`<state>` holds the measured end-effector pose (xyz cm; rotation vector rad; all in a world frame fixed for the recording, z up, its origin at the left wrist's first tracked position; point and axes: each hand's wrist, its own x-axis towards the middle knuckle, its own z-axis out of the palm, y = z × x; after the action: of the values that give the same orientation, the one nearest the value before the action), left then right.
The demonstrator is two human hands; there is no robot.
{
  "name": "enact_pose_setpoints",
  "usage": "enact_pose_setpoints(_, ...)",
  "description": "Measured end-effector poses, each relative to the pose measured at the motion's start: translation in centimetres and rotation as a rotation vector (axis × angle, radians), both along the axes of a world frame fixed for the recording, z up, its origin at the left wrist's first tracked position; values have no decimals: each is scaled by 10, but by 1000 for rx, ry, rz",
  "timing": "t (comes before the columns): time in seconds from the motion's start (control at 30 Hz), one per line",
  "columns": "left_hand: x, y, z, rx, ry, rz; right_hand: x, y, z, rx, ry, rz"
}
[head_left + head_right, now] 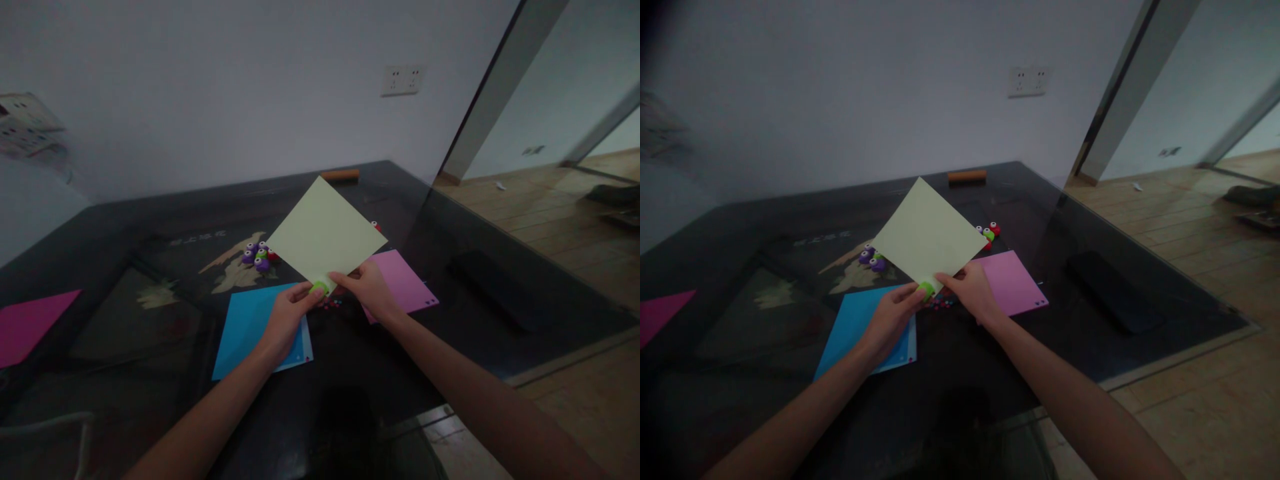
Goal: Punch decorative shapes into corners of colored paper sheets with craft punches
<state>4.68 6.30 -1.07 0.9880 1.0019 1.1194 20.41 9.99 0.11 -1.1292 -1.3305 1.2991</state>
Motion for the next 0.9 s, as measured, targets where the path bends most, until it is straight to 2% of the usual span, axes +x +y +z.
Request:
enact_pose_setpoints(0.43,1,-1,2,2,8,8,-2,0,-1,-12,-60,-9)
enact_pose_setpoints(0.9,0,0,0,3,14,10,-1,1,-9,4,-27,18)
